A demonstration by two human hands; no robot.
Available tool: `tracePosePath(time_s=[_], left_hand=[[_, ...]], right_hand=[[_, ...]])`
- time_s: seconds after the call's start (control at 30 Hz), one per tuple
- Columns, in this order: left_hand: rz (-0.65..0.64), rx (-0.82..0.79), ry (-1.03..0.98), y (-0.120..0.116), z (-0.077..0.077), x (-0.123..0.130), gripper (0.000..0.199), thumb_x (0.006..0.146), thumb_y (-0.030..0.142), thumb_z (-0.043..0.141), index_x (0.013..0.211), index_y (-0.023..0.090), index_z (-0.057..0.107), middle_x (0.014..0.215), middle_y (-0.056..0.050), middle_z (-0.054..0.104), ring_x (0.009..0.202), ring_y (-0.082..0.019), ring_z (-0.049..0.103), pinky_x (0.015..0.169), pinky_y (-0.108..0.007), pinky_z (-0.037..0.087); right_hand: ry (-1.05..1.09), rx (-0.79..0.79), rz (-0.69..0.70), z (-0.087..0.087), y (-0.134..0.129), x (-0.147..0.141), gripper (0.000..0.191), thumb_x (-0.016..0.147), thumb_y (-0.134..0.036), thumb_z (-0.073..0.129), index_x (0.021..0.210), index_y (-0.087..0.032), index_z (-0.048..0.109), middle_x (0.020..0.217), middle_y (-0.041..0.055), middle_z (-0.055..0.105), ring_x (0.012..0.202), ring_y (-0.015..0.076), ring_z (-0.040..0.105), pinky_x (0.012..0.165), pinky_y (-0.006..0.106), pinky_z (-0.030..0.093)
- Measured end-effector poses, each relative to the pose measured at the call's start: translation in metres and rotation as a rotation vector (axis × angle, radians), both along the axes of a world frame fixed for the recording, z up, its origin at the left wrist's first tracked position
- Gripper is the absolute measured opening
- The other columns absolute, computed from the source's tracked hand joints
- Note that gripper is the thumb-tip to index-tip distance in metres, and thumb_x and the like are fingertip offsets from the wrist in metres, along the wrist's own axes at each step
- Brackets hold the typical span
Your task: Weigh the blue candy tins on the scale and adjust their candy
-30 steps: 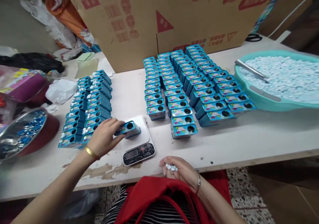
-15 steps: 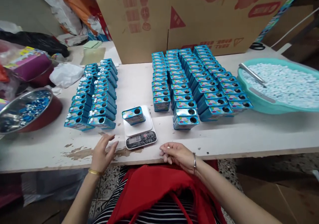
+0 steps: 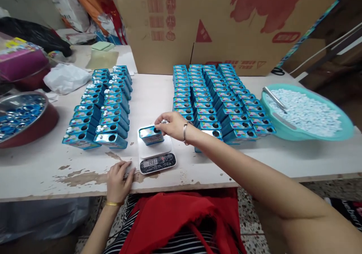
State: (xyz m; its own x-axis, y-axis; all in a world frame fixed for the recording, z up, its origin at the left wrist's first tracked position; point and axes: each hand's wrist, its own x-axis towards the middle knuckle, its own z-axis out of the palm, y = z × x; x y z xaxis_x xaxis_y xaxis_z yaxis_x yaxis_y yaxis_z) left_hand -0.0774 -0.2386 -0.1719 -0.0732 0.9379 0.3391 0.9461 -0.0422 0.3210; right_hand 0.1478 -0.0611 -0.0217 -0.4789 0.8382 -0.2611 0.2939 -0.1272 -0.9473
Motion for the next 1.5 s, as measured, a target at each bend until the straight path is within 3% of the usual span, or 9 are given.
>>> tracePosePath(time_s=[0.17, 0.33, 0.73, 0.93, 1.03, 1.2, 1.3, 1.4, 1.5], left_hand=[[0.007, -0.01, -0.006, 0.0, -0.001, -0.001, 0.025, 0.088, 0.031, 0.05, 0.11, 0.021, 0.056, 0.103, -0.01, 0.057, 0.096, -0.025, 0.052, 0.083, -0.04, 0.041], [0.008, -0.024, -0.015, 0.0, -0.001, -0.001, 0.025, 0.088, 0.031, 0.051, 0.11, 0.021, 0.056, 0.103, -0.009, 0.057, 0.096, -0.024, 0.052, 0.083, -0.039, 0.041], [0.016, -0.011, 0.013, 0.001, -0.004, -0.001, 0.027, 0.088, 0.032, 0.053, 0.109, 0.017, 0.059, 0.102, -0.01, 0.058, 0.095, -0.022, 0.052, 0.083, -0.036, 0.04], [0.019, -0.013, 0.01, 0.001, -0.005, 0.0, 0.025, 0.087, 0.032, 0.054, 0.107, 0.017, 0.06, 0.101, -0.009, 0.059, 0.096, -0.022, 0.052, 0.083, -0.035, 0.04], [0.026, -0.019, 0.008, 0.001, -0.005, 0.001, 0.026, 0.087, 0.032, 0.055, 0.107, 0.017, 0.06, 0.101, -0.009, 0.059, 0.096, -0.022, 0.052, 0.084, -0.035, 0.039], [0.023, -0.011, 0.025, 0.002, -0.006, 0.001, 0.026, 0.087, 0.032, 0.055, 0.106, 0.016, 0.061, 0.1, -0.009, 0.058, 0.094, -0.022, 0.052, 0.082, -0.035, 0.039], [0.026, -0.012, 0.034, 0.003, -0.005, 0.001, 0.025, 0.087, 0.032, 0.055, 0.105, 0.016, 0.061, 0.1, -0.009, 0.058, 0.094, -0.022, 0.052, 0.082, -0.035, 0.039], [0.027, -0.011, 0.044, 0.004, -0.004, 0.001, 0.025, 0.087, 0.031, 0.055, 0.105, 0.016, 0.061, 0.099, -0.009, 0.058, 0.094, -0.022, 0.052, 0.082, -0.035, 0.04], [0.02, 0.006, 0.046, 0.004, -0.002, 0.001, 0.024, 0.087, 0.031, 0.054, 0.106, 0.016, 0.061, 0.099, -0.009, 0.058, 0.094, -0.022, 0.053, 0.083, -0.035, 0.04]], right_hand=[[-0.307, 0.299, 0.118, -0.002, 0.01, -0.017, 0.006, 0.078, -0.009, 0.062, 0.082, -0.011, 0.066, 0.058, -0.0015, 0.054, 0.055, 0.0081, 0.049, 0.057, 0.022, 0.037], [-0.482, 0.495, 0.231, -0.002, 0.006, -0.017, 0.017, 0.08, -0.008, 0.061, 0.095, -0.013, 0.068, 0.086, 0.0043, 0.059, 0.076, 0.0118, 0.05, 0.073, 0.026, 0.039], [-0.519, 0.575, 0.325, -0.004, 0.008, -0.017, 0.022, 0.08, -0.006, 0.059, 0.1, -0.014, 0.066, 0.096, 0.0064, 0.054, 0.071, 0.0109, 0.047, 0.073, 0.026, 0.039], [-0.41, 0.638, 0.232, 0.001, 0.011, -0.006, 0.016, 0.081, -0.005, 0.057, 0.09, -0.013, 0.067, 0.086, 0.0057, 0.06, 0.079, 0.0141, 0.054, 0.076, 0.027, 0.041], [-0.22, 0.522, 0.099, 0.005, 0.015, 0.019, 0.008, 0.083, -0.013, 0.059, 0.088, -0.014, 0.066, 0.078, 0.0035, 0.06, 0.071, 0.0126, 0.054, 0.067, 0.026, 0.042], [0.084, 0.037, -0.225, 0.004, 0.023, 0.065, 0.017, 0.081, -0.029, 0.066, 0.086, -0.013, 0.062, 0.071, 0.0024, 0.057, 0.053, 0.0066, 0.048, 0.048, 0.02, 0.038], [0.183, -0.121, -0.197, -0.002, 0.021, 0.063, 0.017, 0.076, -0.02, 0.07, 0.089, -0.013, 0.062, 0.081, 0.0053, 0.061, 0.061, 0.0077, 0.055, 0.051, 0.019, 0.044], [0.249, -0.069, -0.098, -0.011, 0.015, 0.037, 0.015, 0.081, -0.011, 0.06, 0.096, -0.013, 0.061, 0.093, 0.0074, 0.064, 0.075, 0.0107, 0.063, 0.064, 0.022, 0.052], [0.224, 0.212, -0.026, -0.024, 0.005, 0.008, 0.018, 0.09, -0.012, 0.044, 0.097, -0.014, 0.06, 0.094, 0.0071, 0.066, 0.085, 0.0126, 0.065, 0.077, 0.027, 0.054]])
